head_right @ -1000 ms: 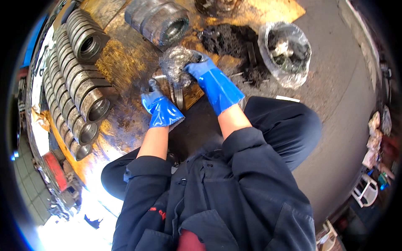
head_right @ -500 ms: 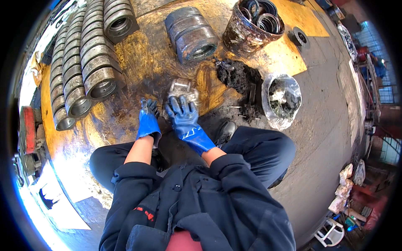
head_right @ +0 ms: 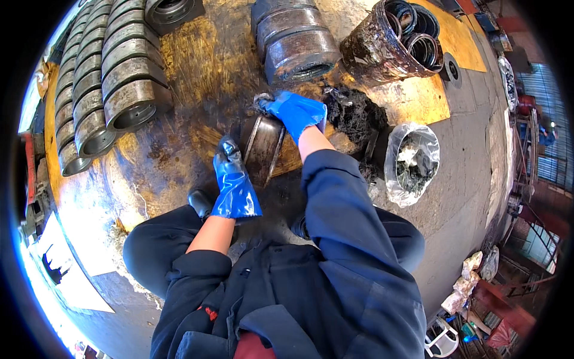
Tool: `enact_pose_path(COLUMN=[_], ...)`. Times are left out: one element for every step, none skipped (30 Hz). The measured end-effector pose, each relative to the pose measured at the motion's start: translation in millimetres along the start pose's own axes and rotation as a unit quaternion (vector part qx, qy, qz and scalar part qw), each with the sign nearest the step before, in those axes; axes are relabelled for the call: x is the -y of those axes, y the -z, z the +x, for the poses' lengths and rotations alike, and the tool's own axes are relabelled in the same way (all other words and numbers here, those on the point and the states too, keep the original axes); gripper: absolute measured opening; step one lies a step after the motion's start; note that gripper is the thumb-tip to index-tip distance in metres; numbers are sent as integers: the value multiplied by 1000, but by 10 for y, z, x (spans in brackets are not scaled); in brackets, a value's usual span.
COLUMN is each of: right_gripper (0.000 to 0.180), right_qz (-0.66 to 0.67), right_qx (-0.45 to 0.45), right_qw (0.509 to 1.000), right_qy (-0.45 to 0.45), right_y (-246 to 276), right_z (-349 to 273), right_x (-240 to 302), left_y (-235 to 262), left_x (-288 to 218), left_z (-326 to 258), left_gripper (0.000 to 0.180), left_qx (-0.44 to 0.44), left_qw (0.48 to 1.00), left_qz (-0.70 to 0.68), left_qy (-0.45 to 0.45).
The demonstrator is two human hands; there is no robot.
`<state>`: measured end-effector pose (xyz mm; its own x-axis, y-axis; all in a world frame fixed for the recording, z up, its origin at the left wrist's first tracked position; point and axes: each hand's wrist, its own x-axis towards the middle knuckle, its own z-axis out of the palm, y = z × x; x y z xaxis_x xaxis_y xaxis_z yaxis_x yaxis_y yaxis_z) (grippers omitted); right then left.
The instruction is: The person cleans heavy metal industrial components using a bundle of fiber and a metal scraper. They wipe away thick dark grease from the exterior and interior surfaces of the parts and remove a circular seal with the scraper.
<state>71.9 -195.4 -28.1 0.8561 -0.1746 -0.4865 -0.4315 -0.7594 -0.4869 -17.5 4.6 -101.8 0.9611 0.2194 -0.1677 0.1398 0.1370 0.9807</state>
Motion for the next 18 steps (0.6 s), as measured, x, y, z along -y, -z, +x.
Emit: enact_pose_path(right_gripper=[61,61,59,57,56,54,47,41,43,46,44,41,44,47,51,52,53,54], right_qz=[-20,-39,63,163,255,351,170,-17,-28,-36,-63,-91,-104,-118,-119,-113,-102,-92], right_qx=[-8,-13,-21,-33,-57,-50,-115,-171,-248,-315,-298,-281,-243,-207,-210,-203,-196,-190], right_qw=[1000,999,997,983,959,920,965,970,942,903,907,911,924,937,931,932,935,939], right_qy=[2,2,38,72,110,164,165,172,224,289,290,287,275,254,273,277,278,271], right_y=[-11,-49,-127,-245,-267,-298,-278,-171,-252,-391,-497,-568,-568,-505,-508,-436,-330,-240], right_z=[51,72,77,27,-24,-139,-334,-766,-1006,-1165,-1323,-1505,-1747,-1931,-1932,-1844,-1720,-1578], right_x=[-16,-20,-171,-333,-546,-300,-137,388,257,231,220,206,305,311,232,228,218,137], left_y=[-23,-20,-78,-150,-241,-160,-98,74,-31,18,-58,-138,-41,-55,-51,-53,-73,-189], left_x=[14,-10,-56,-101,95,107,124,96,-103,-86,-253,-437,-369,-346,-329,-310,-368,-566], left_z=[-1,-4,-29,-61,-43,6,38,105,53,104,74,19,48,44,48,43,6,-88], left_gripper=[23,23,23,24,27,28,29,30,28,24,19,18,17,18,18,18,20,22], left_qx=[-18,-14,2,22,49,21,-5,-43,-10,41,61,84,115,136,155,136,115,78], left_qw=[1000,999,999,998,999,1000,1000,999,995,989,991,939,929,911,892,919,942,983], left_qz=[4,25,41,56,19,12,5,-2,90,143,-62,-262,-275,-306,-335,-282,-223,-54], left_qy=[-18,-21,-21,-22,-11,-8,-4,-3,41,4,106,208,218,240,262,241,224,156])
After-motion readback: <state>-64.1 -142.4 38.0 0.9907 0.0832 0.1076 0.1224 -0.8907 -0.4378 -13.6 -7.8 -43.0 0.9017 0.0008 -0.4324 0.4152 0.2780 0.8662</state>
